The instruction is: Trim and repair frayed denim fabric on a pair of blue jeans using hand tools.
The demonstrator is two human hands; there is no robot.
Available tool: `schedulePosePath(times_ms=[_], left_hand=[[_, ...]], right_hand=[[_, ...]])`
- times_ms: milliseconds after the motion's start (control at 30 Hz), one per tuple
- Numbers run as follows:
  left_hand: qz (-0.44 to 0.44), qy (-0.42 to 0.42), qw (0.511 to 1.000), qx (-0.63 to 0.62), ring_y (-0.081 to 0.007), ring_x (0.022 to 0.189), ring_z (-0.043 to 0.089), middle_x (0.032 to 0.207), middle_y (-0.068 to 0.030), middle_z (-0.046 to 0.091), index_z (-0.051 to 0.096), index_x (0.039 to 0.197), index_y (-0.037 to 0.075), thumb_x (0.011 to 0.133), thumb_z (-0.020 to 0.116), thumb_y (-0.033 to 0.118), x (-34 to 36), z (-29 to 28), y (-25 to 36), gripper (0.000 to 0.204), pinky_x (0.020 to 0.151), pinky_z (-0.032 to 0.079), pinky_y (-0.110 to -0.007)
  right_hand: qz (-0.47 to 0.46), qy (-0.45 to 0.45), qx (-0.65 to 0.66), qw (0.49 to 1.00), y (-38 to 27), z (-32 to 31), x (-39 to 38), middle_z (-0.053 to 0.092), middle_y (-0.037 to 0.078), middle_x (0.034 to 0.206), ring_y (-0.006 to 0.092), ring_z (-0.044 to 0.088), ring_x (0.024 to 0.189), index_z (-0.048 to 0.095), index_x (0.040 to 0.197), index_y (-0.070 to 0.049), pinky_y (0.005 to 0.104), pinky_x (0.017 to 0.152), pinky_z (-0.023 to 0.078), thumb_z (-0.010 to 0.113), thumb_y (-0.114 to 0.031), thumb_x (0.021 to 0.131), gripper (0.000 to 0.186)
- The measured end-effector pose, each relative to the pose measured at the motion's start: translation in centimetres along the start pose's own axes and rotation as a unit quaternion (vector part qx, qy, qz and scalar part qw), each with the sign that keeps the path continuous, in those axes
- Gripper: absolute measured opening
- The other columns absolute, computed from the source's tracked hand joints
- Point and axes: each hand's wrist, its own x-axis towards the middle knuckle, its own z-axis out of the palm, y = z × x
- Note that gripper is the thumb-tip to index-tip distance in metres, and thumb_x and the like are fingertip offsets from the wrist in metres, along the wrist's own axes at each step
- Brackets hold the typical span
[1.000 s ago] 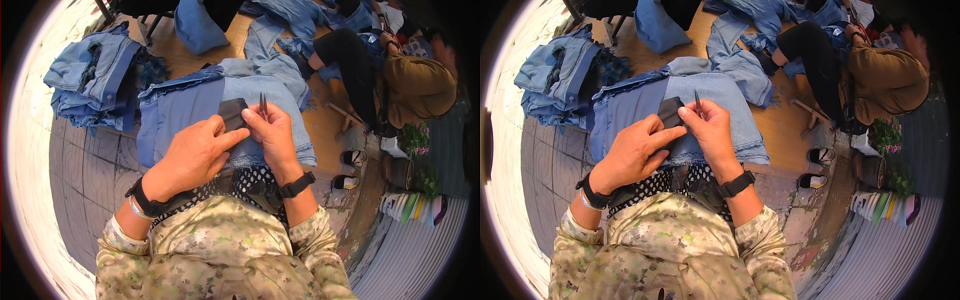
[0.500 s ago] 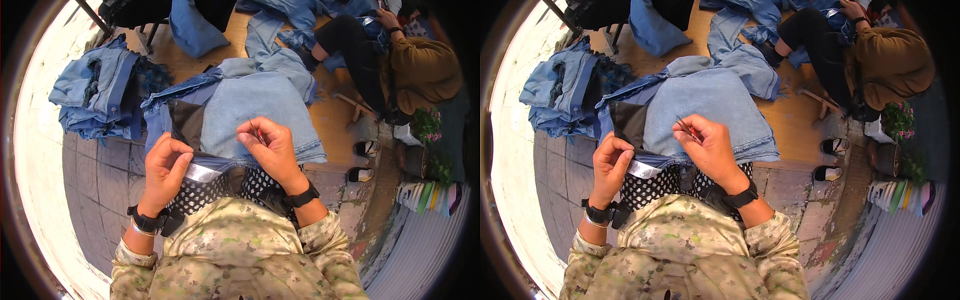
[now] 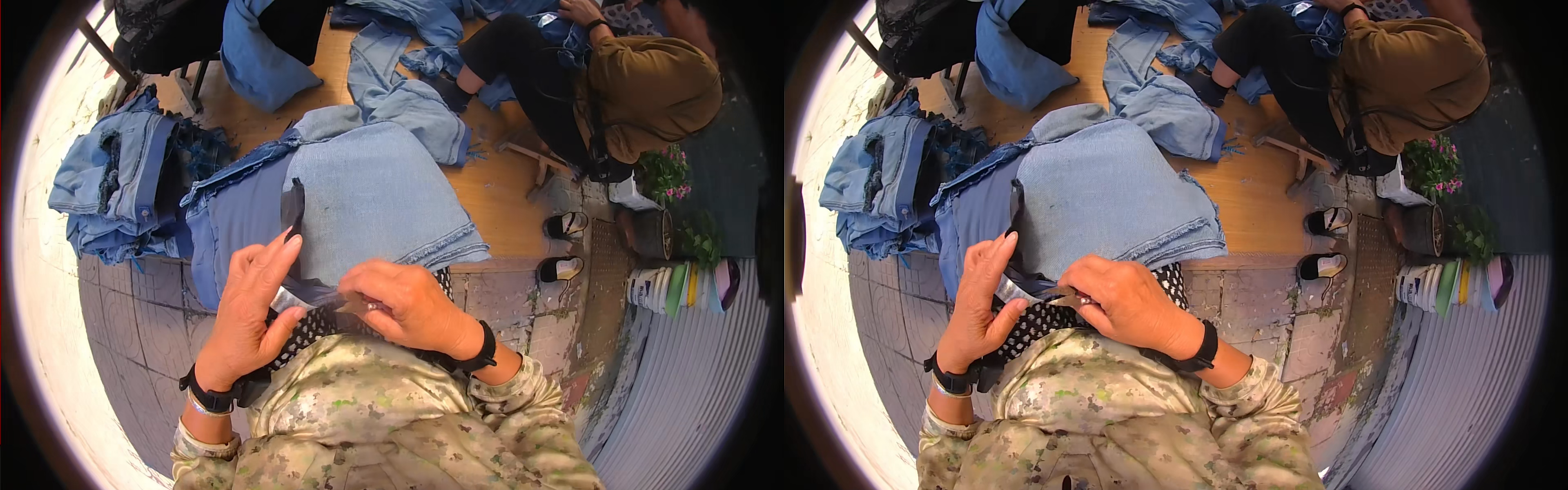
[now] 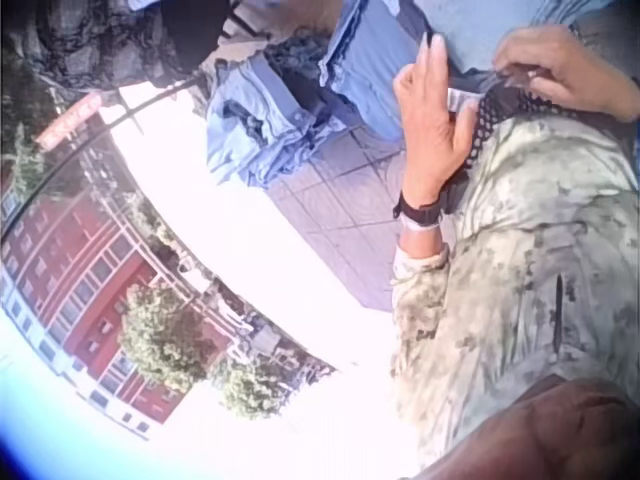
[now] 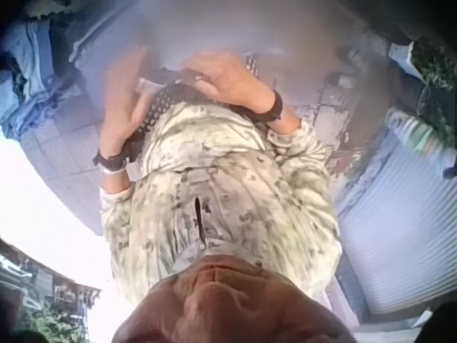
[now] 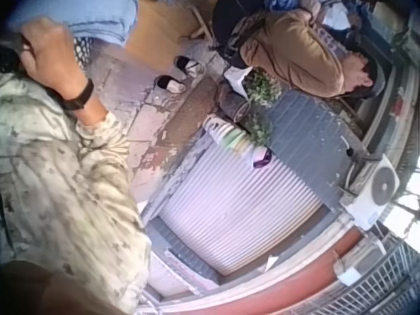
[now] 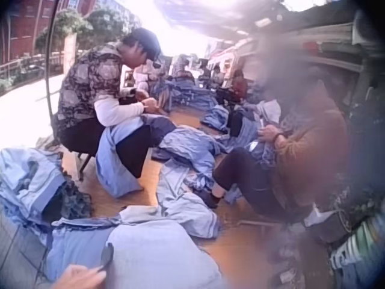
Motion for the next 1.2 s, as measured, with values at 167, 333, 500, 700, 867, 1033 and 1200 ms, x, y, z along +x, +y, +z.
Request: schedulePosePath(times_ms=[167, 333, 500, 700, 867, 1033, 1200], left_hand=[[0.028, 0.064, 0.993, 0.097, -0.0389, 0.124, 0.042, 0.140, -0.0202, 0.044, 0.031, 0.143, -0.002, 0.070, 0.075, 0.024, -0.7, 0.8, 0.1, 0.089, 0.102, 0.033, -0.042], [-0.064, 0.079, 0.972, 0.213, -0.0410, 0.134, 0.031, 0.149, -0.0221, 0.026, 0.037, 0.141, 0.002, 0.062, 0.070, 0.005, -2.5, 0.9, -0.9, 0.085, 0.110, 0.026, -0.045], [-0.009, 0.104, 0.969, 0.225, -0.0311, 0.089, 0.052, 0.100, -0.0137, 0.052, 0.058, 0.125, 0.006, 0.057, 0.062, -0.008, -2.0, 0.9, -0.6, 0.069, 0.079, 0.044, -0.039], [0.040, 0.015, 0.983, 0.176, -0.0284, 0.069, 0.049, 0.076, -0.0098, 0.046, 0.059, 0.119, 0.005, 0.063, 0.062, -0.002, -3.2, -0.3, 0.5, 0.056, 0.059, 0.042, -0.039], [0.027, -0.161, 0.984, 0.078, -0.0281, 0.071, 0.057, 0.077, -0.0095, 0.052, 0.060, 0.118, 0.003, 0.067, 0.069, 0.013, -7.5, 1.1, 2.9, 0.053, 0.058, 0.045, -0.038], [-0.046, -0.211, 0.975, -0.055, -0.0331, 0.076, 0.060, 0.080, -0.0138, 0.059, 0.061, 0.115, 0.002, 0.077, 0.069, 0.029, -8.7, -0.3, 2.0, 0.048, 0.063, 0.046, -0.042], [-0.046, -0.157, 0.983, -0.078, -0.0320, 0.073, 0.060, 0.077, -0.0130, 0.059, 0.063, 0.111, 0.003, 0.079, 0.071, 0.034, -8.4, -1.9, 2.6, 0.045, 0.061, 0.047, -0.039]], right_hand=[[0.070, 0.128, -0.024, 0.989, 0.0, -3.3, -2.4, 0.064, 0.009, 0.094, 0.0196, 0.061, 0.068, 0.063, 0.103, -0.003, 0.0280, 0.060, 0.050, 0.063, 0.006, 0.069, 0.035], [0.136, 0.173, -0.099, 0.970, 1.2, -6.5, -3.8, 0.061, 0.010, 0.107, 0.0171, 0.060, 0.067, 0.063, 0.106, -0.003, 0.0276, 0.061, 0.049, 0.060, 0.007, 0.069, 0.038], [0.147, 0.154, -0.175, 0.961, 3.9, -5.4, -4.7, 0.060, 0.009, 0.106, 0.0211, 0.059, 0.070, 0.061, 0.110, -0.005, 0.0305, 0.064, 0.048, 0.057, 0.006, 0.069, 0.042], [0.138, 0.161, -0.195, 0.958, 2.8, -5.7, -5.8, 0.055, 0.012, 0.074, 0.0242, 0.054, 0.061, 0.062, 0.088, -0.001, 0.0311, 0.058, 0.044, 0.058, 0.003, 0.064, 0.025], [0.198, 0.064, -0.192, 0.959, 1.0, -6.4, -10.4, 0.051, 0.010, 0.064, 0.0226, 0.051, 0.054, 0.062, 0.076, -0.001, 0.0315, 0.051, 0.040, 0.060, 0.002, 0.060, 0.016], [0.296, 0.022, -0.091, 0.951, 0.1, -4.2, -14.7, 0.053, 0.007, 0.065, 0.0126, 0.046, 0.052, 0.067, 0.082, -0.001, 0.0257, 0.050, 0.037, 0.060, 0.001, 0.062, 0.021], [0.294, 0.065, -0.121, 0.946, -0.4, -6.0, -13.2, 0.059, 0.004, 0.068, 0.0060, 0.041, 0.055, 0.068, 0.089, 0.001, 0.0220, 0.050, 0.034, 0.057, 0.004, 0.070, 0.023]])
